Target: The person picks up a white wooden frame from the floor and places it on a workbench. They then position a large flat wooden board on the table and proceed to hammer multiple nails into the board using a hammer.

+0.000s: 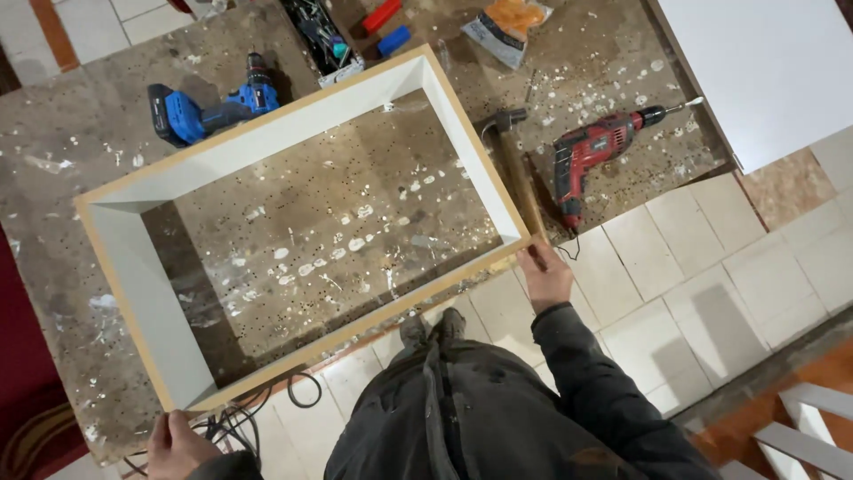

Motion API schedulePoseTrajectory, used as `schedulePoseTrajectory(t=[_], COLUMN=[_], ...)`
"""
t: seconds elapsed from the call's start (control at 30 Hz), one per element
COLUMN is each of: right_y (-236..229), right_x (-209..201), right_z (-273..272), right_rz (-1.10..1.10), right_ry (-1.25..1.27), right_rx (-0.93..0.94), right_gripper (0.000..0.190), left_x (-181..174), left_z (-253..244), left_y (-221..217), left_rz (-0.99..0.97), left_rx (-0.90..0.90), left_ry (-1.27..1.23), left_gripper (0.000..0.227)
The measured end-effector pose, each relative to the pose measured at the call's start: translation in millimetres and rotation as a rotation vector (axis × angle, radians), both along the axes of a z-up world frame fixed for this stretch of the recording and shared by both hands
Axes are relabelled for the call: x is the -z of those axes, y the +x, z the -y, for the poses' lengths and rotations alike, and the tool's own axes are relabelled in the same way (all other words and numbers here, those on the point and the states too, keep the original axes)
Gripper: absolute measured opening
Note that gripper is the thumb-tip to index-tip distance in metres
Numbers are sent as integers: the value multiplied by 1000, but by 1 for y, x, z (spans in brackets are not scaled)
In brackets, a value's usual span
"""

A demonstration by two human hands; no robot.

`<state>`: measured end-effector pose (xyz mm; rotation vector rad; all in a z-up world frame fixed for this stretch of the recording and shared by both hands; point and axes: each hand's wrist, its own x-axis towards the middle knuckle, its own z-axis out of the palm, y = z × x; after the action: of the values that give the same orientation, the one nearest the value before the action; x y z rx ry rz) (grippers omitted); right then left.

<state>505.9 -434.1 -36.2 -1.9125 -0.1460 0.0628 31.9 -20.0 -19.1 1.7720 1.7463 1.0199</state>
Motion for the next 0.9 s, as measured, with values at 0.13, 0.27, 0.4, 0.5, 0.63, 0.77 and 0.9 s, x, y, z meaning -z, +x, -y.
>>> schedulePoseTrajectory(t=[0.13, 0.27, 0.4, 0.5, 0.63, 0.77, 0.9], right_y=[8, 25, 64, 99, 160, 232, 285], right_x=[11, -15, -32, -28, -37, 3, 16], right_z=[2, -20, -62, -97, -157, -221, -272], right_rz=[93, 116, 39, 83, 99, 269, 297], right_ry=[-132, -298, -381, -351, -311, -217, -167], right_rx=[7, -44, -114, -155, -260, -311, -342], right_gripper=[30, 29, 29, 34, 30, 24, 29], left_x=[15, 17, 32, 24, 25, -10, 22], left_z=[-23, -50, -99, -123, -171, -193, -235], left_y=[-17, -12, 11, 38, 82, 135, 142], left_rz=[22, -48, -19, -63, -3, 37, 120], left_rx=[41, 98, 172, 169, 148, 72, 71], left_ry=[-79, -127, -65, -93, -67, -101, -151], left_gripper=[30, 26, 23, 23, 25, 27, 23])
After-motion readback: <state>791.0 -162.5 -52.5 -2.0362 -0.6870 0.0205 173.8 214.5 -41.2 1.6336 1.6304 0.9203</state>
